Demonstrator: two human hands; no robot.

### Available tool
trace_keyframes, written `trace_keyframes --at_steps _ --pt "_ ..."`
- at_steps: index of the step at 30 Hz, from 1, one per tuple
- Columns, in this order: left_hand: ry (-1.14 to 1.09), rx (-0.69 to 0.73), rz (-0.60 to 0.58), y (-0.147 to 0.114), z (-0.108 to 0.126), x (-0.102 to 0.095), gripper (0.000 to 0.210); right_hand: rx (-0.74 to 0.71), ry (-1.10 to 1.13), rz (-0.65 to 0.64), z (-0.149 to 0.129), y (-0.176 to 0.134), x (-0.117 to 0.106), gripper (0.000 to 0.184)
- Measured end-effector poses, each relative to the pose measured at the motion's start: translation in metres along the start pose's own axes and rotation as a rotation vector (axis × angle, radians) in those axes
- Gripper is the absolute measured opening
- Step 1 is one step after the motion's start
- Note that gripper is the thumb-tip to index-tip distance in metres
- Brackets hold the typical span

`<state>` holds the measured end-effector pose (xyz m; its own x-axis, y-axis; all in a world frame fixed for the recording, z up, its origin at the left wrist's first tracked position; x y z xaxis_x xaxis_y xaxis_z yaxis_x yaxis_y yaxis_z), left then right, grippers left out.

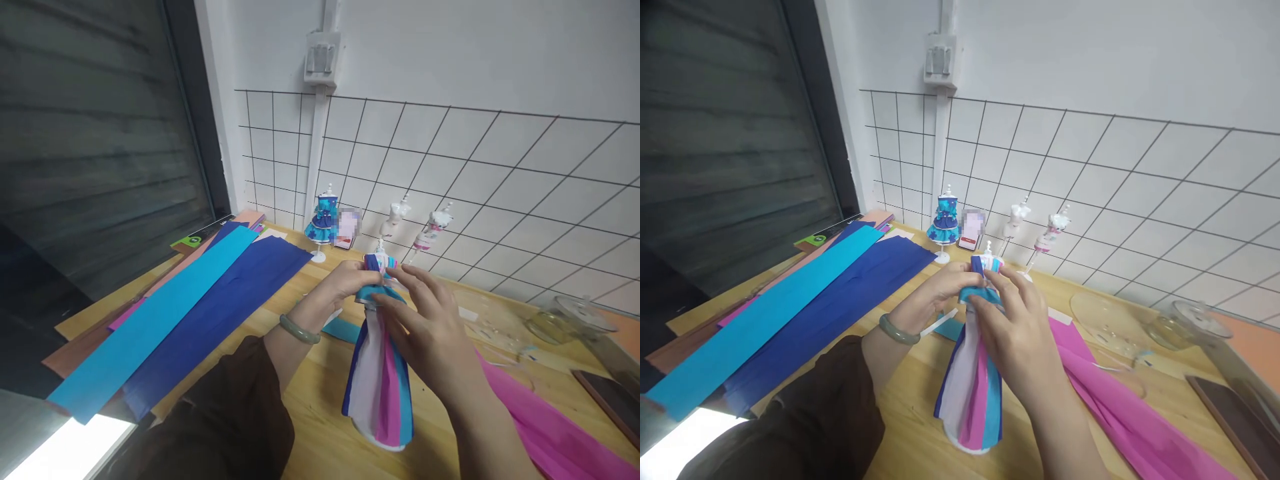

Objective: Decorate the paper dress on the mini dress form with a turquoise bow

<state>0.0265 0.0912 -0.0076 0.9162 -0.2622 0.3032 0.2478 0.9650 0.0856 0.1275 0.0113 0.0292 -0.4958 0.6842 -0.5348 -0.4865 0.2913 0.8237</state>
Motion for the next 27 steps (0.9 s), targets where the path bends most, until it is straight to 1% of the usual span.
trace_keyframes --at_steps 3,5,7,9,11,13,15,17,18,20,21,22,23,24,27 --pt "0.055 0.031 0.011 -0.001 0.001 -0.002 0.017 -0.03 0.018 0.004 -0.003 0.0 -0.001 0.017" --pt "0.084 0.04 0.006 -0.003 0.003 -0.003 0.018 -0.047 0.039 0.031 -0.005 0.0 -0.002 0.02" --pt "0.103 0.02 0.004 -0.005 0.005 -0.003 0.019 -0.063 0.045 0.069 -0.006 0.002 -0.004 0.023" --pt "0.121 -0.021 0.026 -0.005 0.005 -0.004 0.02 -0.075 0.046 0.097 -0.007 0.003 -0.006 0.026" --pt "0.144 -0.055 0.064 -0.004 0.005 -0.005 0.018 -0.081 0.068 0.097 -0.01 0.006 -0.008 0.028" --pt "0.157 -0.062 0.099 -0.003 0.005 -0.007 0.013 -0.077 0.114 0.084 -0.012 0.008 -0.01 0.03" --pt "0.148 -0.048 0.11 -0.002 0.006 -0.009 0.012 -0.045 0.171 0.082 -0.011 0.009 -0.014 0.034" --pt "0.138 -0.011 0.097 0.0 0.009 -0.01 0.014 0.04 0.202 0.111 -0.005 0.008 -0.02 0.034" --pt "0.144 0.015 0.086 0.0 0.012 -0.01 0.016 0.105 0.197 0.139 0.0 0.007 -0.024 0.032" --pt "0.168 0.075 0.051 0.0 0.016 -0.01 0.02 0.271 0.156 0.202 0.014 0.003 -0.029 0.024" --pt "0.178 0.102 0.021 0.0 0.018 -0.008 0.022 0.363 0.132 0.216 0.021 0.0 -0.031 0.021" --pt "0.184 0.123 -0.015 -0.001 0.02 -0.006 0.025 0.455 0.112 0.203 0.028 -0.002 -0.03 0.019" --pt "0.189 0.139 -0.054 -0.002 0.02 -0.004 0.028 0.546 0.102 0.161 0.034 -0.005 -0.029 0.02" --pt "0.197 0.15 -0.095 -0.004 0.02 -0.002 0.031 0.631 0.106 0.093 0.039 -0.007 -0.025 0.023" --pt "0.255 0.18 -0.166 -0.006 0.018 0.002 0.035 0.806 0.191 -0.165 0.046 -0.014 -0.012 0.031"
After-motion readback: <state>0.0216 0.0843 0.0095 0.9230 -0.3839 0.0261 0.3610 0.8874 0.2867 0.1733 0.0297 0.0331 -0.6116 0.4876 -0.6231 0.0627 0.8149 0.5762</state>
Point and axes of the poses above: each hand's wrist, its own y-axis towards the middle knuckle, its own x-axis out of the palm, z = x × y, the point moved 5 cm from there along y, towards the middle knuckle, and after that the axes turned 11 degrees about z, right-handed, at the moved point
